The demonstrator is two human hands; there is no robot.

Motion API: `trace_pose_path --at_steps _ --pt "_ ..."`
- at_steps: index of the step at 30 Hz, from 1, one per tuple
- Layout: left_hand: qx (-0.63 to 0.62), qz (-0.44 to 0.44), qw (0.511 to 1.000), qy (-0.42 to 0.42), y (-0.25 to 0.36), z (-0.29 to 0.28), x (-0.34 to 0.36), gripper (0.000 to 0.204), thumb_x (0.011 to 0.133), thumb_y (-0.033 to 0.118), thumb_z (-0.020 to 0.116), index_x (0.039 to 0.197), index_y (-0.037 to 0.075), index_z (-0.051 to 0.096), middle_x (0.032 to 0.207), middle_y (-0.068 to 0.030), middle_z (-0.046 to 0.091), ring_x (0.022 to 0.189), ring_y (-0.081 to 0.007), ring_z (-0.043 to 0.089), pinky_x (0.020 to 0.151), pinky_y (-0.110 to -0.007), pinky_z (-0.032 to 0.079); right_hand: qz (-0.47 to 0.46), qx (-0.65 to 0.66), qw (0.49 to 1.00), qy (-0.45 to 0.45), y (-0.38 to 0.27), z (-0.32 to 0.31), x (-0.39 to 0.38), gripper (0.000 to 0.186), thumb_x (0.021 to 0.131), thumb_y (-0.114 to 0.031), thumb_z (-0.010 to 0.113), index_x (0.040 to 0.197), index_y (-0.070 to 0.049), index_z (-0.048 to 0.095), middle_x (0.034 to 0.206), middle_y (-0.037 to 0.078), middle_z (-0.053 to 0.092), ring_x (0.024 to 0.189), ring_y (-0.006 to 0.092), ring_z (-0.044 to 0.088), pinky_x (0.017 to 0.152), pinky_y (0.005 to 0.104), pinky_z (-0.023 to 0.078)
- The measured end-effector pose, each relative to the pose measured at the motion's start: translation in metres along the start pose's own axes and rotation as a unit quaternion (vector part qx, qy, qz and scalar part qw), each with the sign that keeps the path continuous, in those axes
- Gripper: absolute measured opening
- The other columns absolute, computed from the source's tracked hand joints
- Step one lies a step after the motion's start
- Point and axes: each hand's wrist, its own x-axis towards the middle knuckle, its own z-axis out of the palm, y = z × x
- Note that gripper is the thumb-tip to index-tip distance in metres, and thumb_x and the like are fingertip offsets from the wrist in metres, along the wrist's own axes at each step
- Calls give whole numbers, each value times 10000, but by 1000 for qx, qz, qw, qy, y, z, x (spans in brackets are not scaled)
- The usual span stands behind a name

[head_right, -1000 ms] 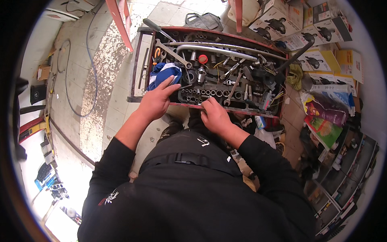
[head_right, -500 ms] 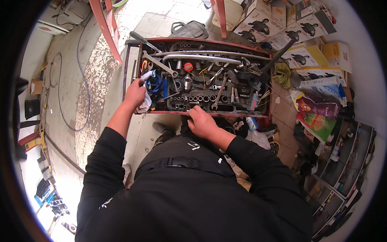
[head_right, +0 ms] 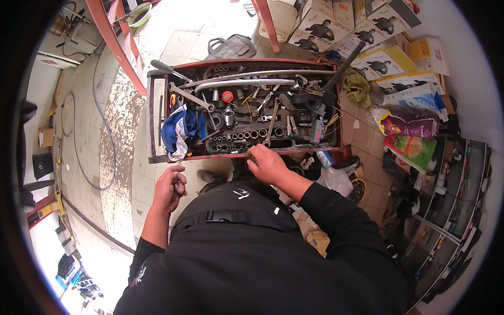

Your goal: The person uses a power drill and a screwdriver to remove bolts and a metal bracket from the front of a damaged white car. They place the removed parts into a cardboard box, then walk into a garage and select additional tools from a red tool cart.

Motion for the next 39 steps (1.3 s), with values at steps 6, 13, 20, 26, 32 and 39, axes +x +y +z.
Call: trace_pose_path --at_steps 6,13,20,26,32,39 --pt "95 39 994 -26 -5 11 -5 309 1166 283 525 1266 42 690 724 -34 616 545 -116 539 544 -298 483 -46 -161 984 64 20 -43 11 354 933 -114 746 1264 -39 646 1200 188 658 1113 433 694 946 526 591" --pt "119 50 991 -20 3 10 -2 299 1168 280 530 1249 47 698 718 -22 607 540 -105 512 543 -289 471 106 -304 919 229 126 -136 33 504 958 -85 696 1442 -109 557 1319 231 612 1092 502 690 908 603 591" --pt "124 51 991 -25 1 10 -4 295 1166 280 531 1245 50 699 714 -16 600 543 -105 511 544 -287 469 78 -307 920 232 151 -161 29 398 960 -126 722 1337 -104 595 1186 180 696 1104 453 708 917 585 594" --pt "117 53 991 -36 -2 12 -4 384 1201 383 517 1156 47 698 687 -19 585 523 -110 496 530 -288 460 54 -352 916 184 133 -162 53 223 985 -175 731 1166 -97 626 1065 177 643 1027 474 688 854 594 574" --pt "132 61 988 -43 -4 8 -3 536 1214 504 489 1043 37 689 645 -21 560 520 -118 517 520 -285 461 8 -304 912 277 121 -234 87 127 1004 -175 715 986 -68 650 1070 172 640 1033 472 680 867 591 563" --pt "77 50 996 -21 -6 2 -4 529 1200 536 504 983 73 640 656 -19 539 523 -134 516 528 -306 473 36 -229 930 285 115 -253 75 185 1010 -215 756 1071 -40 750 1091 193 673 1054 455 679 922 530 553"
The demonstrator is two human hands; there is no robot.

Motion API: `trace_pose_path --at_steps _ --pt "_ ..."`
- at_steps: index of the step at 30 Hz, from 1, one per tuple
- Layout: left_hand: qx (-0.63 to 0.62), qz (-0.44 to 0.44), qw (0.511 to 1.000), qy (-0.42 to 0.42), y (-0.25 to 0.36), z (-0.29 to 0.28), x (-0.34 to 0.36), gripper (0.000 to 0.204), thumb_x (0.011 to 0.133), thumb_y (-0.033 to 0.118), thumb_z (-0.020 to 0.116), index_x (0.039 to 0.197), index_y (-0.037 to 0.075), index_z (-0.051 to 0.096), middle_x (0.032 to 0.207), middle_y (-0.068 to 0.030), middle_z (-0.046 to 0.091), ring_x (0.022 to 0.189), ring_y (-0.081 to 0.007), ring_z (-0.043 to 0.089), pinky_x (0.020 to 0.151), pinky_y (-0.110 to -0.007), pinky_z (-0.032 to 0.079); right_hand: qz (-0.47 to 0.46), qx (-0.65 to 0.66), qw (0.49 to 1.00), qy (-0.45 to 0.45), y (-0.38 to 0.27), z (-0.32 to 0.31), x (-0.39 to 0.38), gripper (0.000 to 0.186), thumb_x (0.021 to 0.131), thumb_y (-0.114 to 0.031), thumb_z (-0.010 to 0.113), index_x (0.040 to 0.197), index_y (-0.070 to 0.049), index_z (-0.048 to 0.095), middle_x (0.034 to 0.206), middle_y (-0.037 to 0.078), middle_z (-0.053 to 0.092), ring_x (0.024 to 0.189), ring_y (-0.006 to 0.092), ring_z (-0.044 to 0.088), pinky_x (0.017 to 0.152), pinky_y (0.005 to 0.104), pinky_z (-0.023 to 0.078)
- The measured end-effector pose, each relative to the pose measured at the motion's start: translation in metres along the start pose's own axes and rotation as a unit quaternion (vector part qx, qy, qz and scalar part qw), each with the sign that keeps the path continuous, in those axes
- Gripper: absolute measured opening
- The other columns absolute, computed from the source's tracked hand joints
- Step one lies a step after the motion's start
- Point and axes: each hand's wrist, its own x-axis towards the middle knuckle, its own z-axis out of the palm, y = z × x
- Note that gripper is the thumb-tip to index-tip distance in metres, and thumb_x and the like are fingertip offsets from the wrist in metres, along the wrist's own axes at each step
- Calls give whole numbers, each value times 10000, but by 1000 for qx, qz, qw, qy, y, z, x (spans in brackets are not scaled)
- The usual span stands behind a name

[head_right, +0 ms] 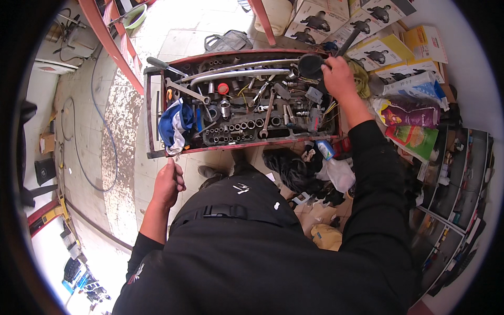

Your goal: The person uses a power drill and a screwdriver to remove bolts and a metal bracket from the front of a damaged white car. They place the removed parts into a cardboard box, then walk into a garage and select additional tools from a red tool cart.

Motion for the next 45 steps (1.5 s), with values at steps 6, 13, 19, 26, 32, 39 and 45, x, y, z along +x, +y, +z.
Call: trace_pose_path --at_steps 6,13,19,26,32,39,45 --pt "-40 -35 998 -24 0 -6 -7 188 1124 333 591 1080 153 560 851 -30 579 657 -164 575 621 -365 494 59 35 995 -68 13 57 -34 189 1024 -193 729 1104 -27 770 1056 195 687 1039 421 696 908 496 553" --pt "-26 -10 999 27 -3 -19 -23 226 1167 347 566 1109 129 553 790 -27 570 609 -163 561 595 -348 494 59 -1 997 59 -10 80 -44 319 1006 -171 718 1295 -35 709 1214 214 691 1157 442 679 1030 542 549" --pt "-92 9 992 80 -23 -55 -57 309 1191 388 548 1090 96 563 750 -19 547 595 -140 532 534 -312 459 -33 189 978 -79 -147 89 -65 227 986 -89 724 1198 -7 720 1117 201 712 1012 407 719 902 476 579" --pt "-252 -12 965 71 -46 -103 -105 340 1209 371 477 1194 67 628 856 -50 632 661 -141 585 634 -322 519 -284 332 829 -348 -358 112 -135 226 951 -87 753 1169 -36 727 1035 177 705 977 407 724 857 499 600" --pt "-293 93 948 81 -65 -162 -128 385 1220 386 484 1325 49 639 1023 -137 766 720 -156 677 680 -317 565 -333 356 740 -463 -528 150 -162 262 967 -144 753 1203 -40 709 1104 188 715 999 419 719 864 511 593" --pt "-450 122 884 22 -69 -301 -175 387 1201 446 492 1403 141 618 1369 -103 760 1182 -233 739 859 -380 574 -340 388 710 -479 -709 174 -215 281 985 -91 732 1253 -10 702 1178 218 728 997 438 740 837 490 611" --pt "-471 142 870 24 -83 -415 -232 431 1215 459 477 1416 112 636 1421 -128 744 1222 -262 752 879 -353 606 -312 372 700 -523 -838 180 -262 287 1024 -27 733 1305 18 692 1104 160 724 895 237 717 804 372 593"
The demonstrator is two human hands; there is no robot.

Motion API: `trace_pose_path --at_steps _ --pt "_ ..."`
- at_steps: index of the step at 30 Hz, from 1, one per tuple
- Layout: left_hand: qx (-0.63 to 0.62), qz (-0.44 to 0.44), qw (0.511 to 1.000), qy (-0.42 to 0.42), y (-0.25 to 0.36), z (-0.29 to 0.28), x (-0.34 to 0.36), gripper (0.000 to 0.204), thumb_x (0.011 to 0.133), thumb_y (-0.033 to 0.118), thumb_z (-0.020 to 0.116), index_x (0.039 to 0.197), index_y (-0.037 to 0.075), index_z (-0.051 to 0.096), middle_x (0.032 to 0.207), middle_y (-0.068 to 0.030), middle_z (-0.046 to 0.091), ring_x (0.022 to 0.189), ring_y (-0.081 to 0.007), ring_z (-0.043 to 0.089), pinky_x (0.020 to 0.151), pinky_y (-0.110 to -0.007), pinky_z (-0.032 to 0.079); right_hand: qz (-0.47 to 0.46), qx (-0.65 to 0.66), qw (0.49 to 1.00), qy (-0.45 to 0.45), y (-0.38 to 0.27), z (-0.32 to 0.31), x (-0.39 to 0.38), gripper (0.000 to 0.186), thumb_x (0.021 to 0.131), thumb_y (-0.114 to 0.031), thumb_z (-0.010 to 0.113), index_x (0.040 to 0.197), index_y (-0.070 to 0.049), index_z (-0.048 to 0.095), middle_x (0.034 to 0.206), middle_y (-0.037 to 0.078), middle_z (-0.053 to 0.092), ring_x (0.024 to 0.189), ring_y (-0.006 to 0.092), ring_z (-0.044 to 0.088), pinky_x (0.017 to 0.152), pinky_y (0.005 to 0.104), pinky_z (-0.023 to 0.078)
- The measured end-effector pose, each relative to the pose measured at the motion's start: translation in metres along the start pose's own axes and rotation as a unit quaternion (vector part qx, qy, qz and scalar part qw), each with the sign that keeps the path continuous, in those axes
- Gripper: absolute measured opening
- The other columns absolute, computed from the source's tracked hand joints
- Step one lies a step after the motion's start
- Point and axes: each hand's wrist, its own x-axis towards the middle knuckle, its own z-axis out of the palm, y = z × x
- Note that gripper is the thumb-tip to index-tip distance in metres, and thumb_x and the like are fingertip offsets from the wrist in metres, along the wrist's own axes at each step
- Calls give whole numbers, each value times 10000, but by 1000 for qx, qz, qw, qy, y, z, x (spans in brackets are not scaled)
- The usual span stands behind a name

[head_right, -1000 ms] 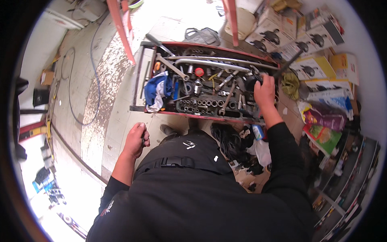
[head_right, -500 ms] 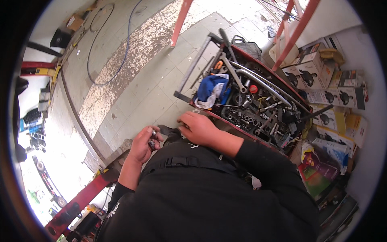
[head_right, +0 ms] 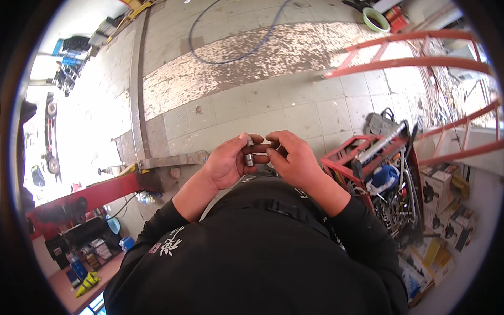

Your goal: The person uses a power drill and a screwdriver to remove bolts and a metal bracket from the front of a damaged white car. They place the removed parts into a cardboard box, then walk into a garage and select additional tools from a red tool cart.

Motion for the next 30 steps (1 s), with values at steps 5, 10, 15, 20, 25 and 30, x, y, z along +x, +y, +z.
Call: trace_pose_path --at_steps 5,10,15,20,25,30 --pt "-44 38 998 -19 63 -62 -16 437 1217 465 489 1397 98 643 1400 -130 749 1190 -262 761 875 -364 612 -25 -2 999 -45 -32 52 83 281 1019 -49 741 1291 6 695 1049 137 716 845 224 718 760 370 588" --pt "-99 74 992 29 119 -129 -18 376 1218 419 514 1347 109 683 1342 -135 764 1135 -258 766 878 -384 615 -13 -27 993 -110 -37 85 179 290 1011 -39 739 1294 8 696 1048 127 719 847 196 704 768 352 585" --pt "-72 145 971 178 189 -199 -35 340 1211 405 555 1308 106 687 1198 -93 767 1028 -200 762 813 -341 608 50 -59 971 -227 -20 125 314 316 997 -77 754 1298 2 702 1041 116 730 847 190 703 790 345 584" --pt "-148 201 914 319 246 -245 -75 318 1214 400 545 1291 114 661 1168 -70 766 942 -143 742 804 -336 603 -43 -158 902 -400 -45 181 450 349 986 -142 762 1296 6 701 1050 141 743 859 245 731 810 386 600" --pt "-265 301 835 376 271 -301 -108 305 1205 404 567 1254 119 662 1112 -52 779 859 -120 720 792 -328 591 -125 -282 790 -529 -90 281 583 397 986 -217 763 1316 -13 680 1180 194 730 1079 375 732 927 465 600" --pt "-348 344 780 389 301 -401 -145 296 1193 412 598 1238 127 666 1041 -31 784 798 -96 706 754 -301 586 -198 -317 746 -551 -126 416 669 425 989 -232 770 1345 -18 676 1257 214 714 1137 390 727 1003 485 588"
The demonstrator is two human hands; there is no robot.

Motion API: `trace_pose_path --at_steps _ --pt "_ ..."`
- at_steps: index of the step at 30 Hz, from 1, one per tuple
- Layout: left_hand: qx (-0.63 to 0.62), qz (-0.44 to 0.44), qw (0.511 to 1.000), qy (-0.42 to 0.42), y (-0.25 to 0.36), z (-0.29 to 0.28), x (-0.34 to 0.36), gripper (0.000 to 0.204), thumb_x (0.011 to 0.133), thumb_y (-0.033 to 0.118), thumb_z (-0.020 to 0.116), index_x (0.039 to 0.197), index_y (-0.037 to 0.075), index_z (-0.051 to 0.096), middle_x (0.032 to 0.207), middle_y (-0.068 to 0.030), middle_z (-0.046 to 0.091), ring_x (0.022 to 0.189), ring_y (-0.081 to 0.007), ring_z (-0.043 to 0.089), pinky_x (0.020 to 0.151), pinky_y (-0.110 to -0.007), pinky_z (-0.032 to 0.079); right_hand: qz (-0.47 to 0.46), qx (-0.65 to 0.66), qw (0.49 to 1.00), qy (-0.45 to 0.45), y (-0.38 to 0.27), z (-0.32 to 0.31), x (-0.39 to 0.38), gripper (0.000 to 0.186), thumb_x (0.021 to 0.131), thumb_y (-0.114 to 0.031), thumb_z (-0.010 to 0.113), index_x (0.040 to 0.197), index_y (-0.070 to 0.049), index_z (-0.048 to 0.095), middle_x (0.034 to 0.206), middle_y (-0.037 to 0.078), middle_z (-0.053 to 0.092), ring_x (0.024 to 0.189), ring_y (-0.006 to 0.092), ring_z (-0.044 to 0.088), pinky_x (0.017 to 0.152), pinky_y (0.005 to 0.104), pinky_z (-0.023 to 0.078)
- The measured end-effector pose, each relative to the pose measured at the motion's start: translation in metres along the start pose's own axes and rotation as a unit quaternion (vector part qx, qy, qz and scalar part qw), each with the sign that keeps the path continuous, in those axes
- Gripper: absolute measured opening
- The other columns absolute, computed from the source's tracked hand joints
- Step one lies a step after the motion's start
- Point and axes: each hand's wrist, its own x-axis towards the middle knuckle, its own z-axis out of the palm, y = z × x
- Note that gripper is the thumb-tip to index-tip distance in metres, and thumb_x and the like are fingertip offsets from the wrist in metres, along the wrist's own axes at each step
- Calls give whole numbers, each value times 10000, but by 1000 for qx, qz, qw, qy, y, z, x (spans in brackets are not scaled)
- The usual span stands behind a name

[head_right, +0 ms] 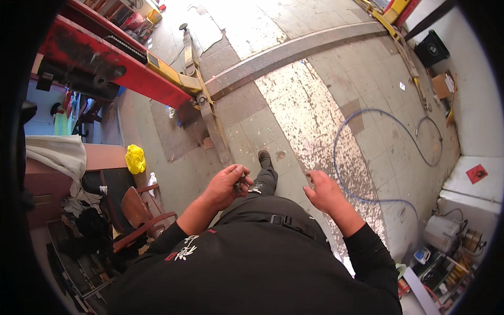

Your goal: The person uses a power drill and a screwdriver to remove bolts and a metal bracket from the front of a damaged white car. They place the removed parts into a cardboard box, then walk into a garage and select additional tools from a red tool cart.

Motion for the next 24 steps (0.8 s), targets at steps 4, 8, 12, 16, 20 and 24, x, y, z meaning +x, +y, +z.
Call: trace_pose_path --at_steps 4,8,12,16,20,24 --pt "4 -21 1000 22 87 -9 76 298 1164 407 665 1191 111 689 912 0 715 717 -91 653 687 -291 558 8 -19 999 25 -8 -28 99 439 981 -246 785 1348 -28 685 1244 220 719 1136 419 723 991 498 591" --pt "33 20 999 5 188 -4 137 281 1155 380 688 1197 102 699 842 21 644 682 -96 605 638 -288 519 17 -38 999 6 5 -61 172 449 984 -256 789 1353 -26 682 1226 229 723 1117 426 724 982 497 592" --pt "-19 87 996 32 261 0 191 281 1131 377 727 1196 104 722 835 27 641 684 -87 602 648 -288 529 69 8 995 -67 36 -101 269 436 974 -241 805 1332 -21 690 1196 227 738 1109 404 730 974 482 594" --pt "-93 134 981 102 284 -9 234 315 1088 347 780 1293 109 748 889 32 622 723 -71 574 648 -275 516 -42 -56 983 -171 63 -142 421 383 972 -192 785 1313 -32 714 1166 208 783 1081 362 759 929 448 598" --pt "-203 180 942 198 288 -2 252 345 1072 324 802 1321 91 755 892 45 638 691 -57 555 604 -257 487 -115 -184 938 -271 43 -184 588 359 968 -205 796 1282 -47 723 1148 169 820 993 303 805 838 420 619" --pt "-338 312 835 300 268 25 234 319 1090 334 787 1305 101 754 901 54 644 703 -52 552 601 -230 480 -304 -240 844 -371 -32 -177 709 343 943 -181 859 1245 -61 749 1085 131 832 900 221 814 758 388 639"
